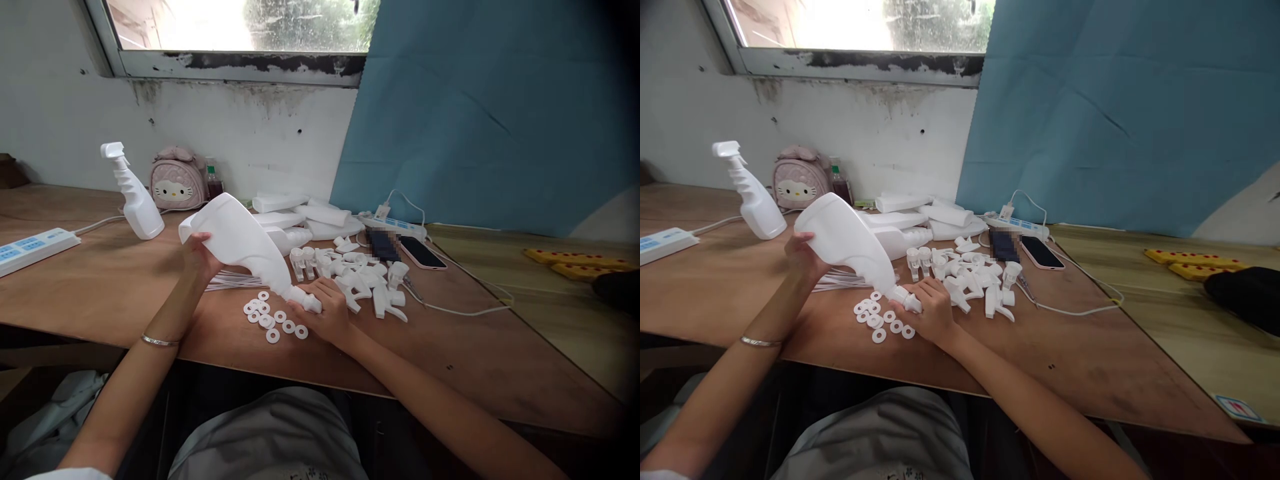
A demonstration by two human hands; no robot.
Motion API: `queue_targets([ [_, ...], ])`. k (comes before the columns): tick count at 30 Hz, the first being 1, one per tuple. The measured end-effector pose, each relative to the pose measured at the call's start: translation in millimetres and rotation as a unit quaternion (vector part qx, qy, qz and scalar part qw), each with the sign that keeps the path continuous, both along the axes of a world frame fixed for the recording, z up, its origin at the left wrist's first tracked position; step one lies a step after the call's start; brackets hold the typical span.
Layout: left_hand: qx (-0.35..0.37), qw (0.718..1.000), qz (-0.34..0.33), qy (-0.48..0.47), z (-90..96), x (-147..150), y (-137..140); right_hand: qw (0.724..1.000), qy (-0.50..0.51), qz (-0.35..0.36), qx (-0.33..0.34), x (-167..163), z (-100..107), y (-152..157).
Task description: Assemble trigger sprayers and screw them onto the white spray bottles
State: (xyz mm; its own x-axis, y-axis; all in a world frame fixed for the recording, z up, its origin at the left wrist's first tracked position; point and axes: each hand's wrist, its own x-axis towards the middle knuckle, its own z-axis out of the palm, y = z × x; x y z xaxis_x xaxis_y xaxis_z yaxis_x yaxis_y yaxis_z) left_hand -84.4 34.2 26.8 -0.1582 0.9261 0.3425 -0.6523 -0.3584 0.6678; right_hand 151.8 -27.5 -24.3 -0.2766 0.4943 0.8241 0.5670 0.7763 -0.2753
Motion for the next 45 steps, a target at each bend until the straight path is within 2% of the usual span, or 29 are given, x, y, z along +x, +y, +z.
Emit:
queue_targets([
  [4, 0.026, 1.0, 0.015, -0.009, -3.5, -2, 5, 0.999, 0.034, 0.0, -0.027, 1, 0, 0],
  [7, 0.036, 0.999, 0.001, -0.002, -7.0, -4, 8, 0.993, 0.089, -0.023, -0.07, 3, 0, 1],
  [11, 0.037, 0.999, -0.028, 0.014, -8.4, -4, 8, 0.977, 0.158, -0.04, -0.136, 6, 0, 2],
  [14, 0.016, 1.0, -0.012, 0.015, -7.7, -4, 8, 0.971, 0.177, -0.023, -0.16, 7, 2, 1],
  [19, 0.009, 1.0, 0.0, 0.002, -6.4, -6, 9, 0.973, 0.179, 0.007, -0.146, 5, 4, 0],
  [24, 0.024, 1.0, -0.016, 0.001, -7.5, -7, 10, 0.975, 0.164, -0.005, -0.147, 4, 3, 1],
  [31, 0.048, 0.998, 0.008, 0.041, -11.2, -6, 11, 0.978, 0.161, -0.016, -0.133, 5, 3, 1],
  [37, 0.011, 0.998, 0.04, 0.037, -9.3, -6, 16, 0.979, 0.16, -0.025, -0.12, 7, 2, 2],
  [41, -0.004, 0.997, 0.064, 0.052, -12.1, -7, 24, 0.971, 0.176, -0.022, -0.157, 8, 1, 2],
  [43, 0.008, 0.992, 0.098, 0.084, -16.0, -9, 29, 0.966, 0.189, -0.026, -0.176, 10, 0, 3],
  [45, 0.025, 0.978, 0.159, 0.131, -20.7, -12, 33, 0.961, 0.203, -0.032, -0.186, 10, -2, 3],
])
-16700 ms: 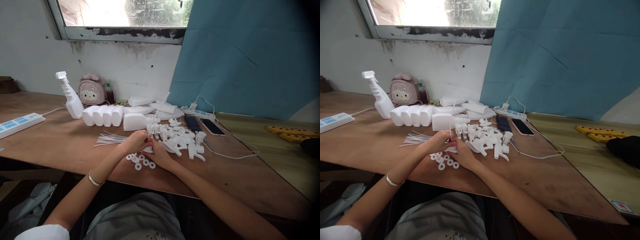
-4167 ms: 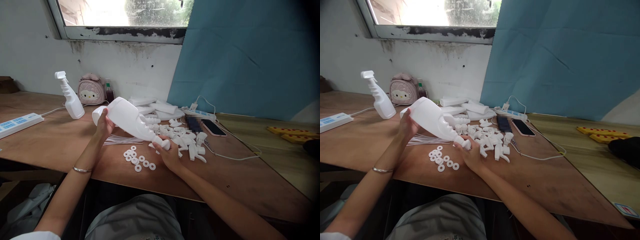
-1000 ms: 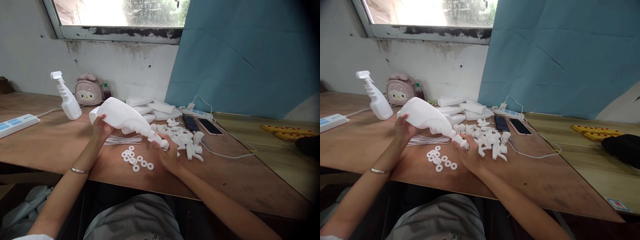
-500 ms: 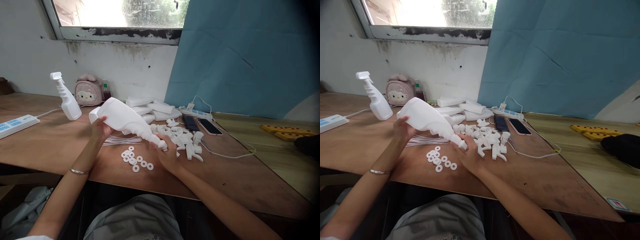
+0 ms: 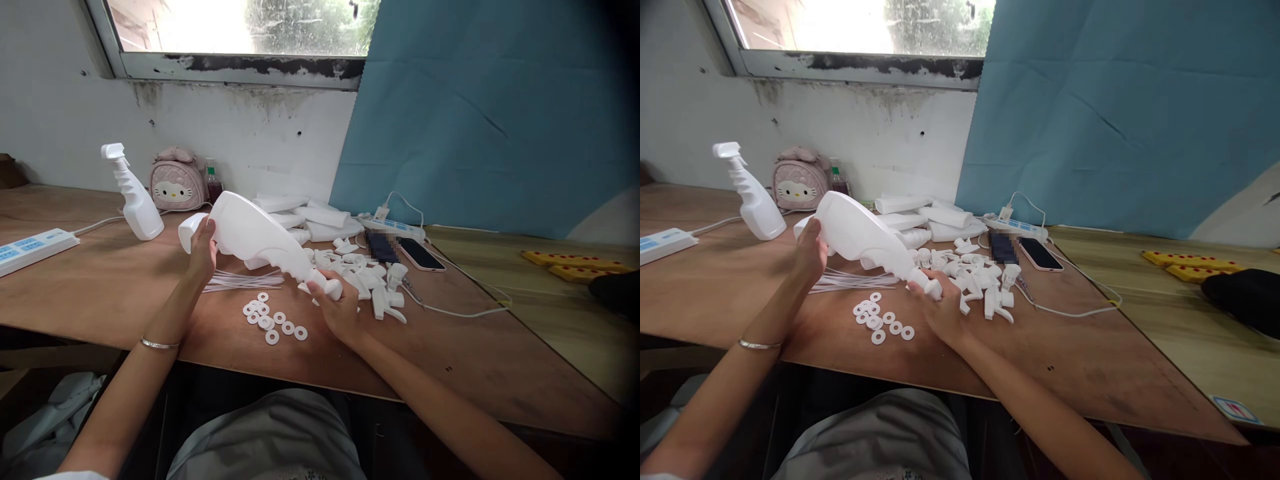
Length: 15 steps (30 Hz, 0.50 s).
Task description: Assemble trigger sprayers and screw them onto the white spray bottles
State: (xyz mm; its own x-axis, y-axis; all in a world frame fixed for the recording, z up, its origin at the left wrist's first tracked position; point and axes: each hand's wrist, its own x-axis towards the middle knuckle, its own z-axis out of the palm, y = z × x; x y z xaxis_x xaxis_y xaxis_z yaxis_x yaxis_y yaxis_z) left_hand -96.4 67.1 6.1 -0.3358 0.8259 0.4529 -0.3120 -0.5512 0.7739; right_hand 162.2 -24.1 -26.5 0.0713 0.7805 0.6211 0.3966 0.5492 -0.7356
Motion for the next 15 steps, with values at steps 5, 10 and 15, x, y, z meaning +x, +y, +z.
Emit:
queue_targets([
  [5, 0.034, 0.987, 0.111, 0.112, -6.8, -6, 5, 0.998, 0.048, 0.012, -0.048, 0, -2, 2],
  [10, 0.074, 0.99, 0.061, 0.101, -0.1, -1, -1, 0.992, 0.081, 0.025, -0.098, -2, 1, 2],
  [15, 0.063, 0.993, -0.087, -0.053, 8.8, 3, -12, 0.992, 0.065, 0.026, -0.104, -3, 2, 2],
])
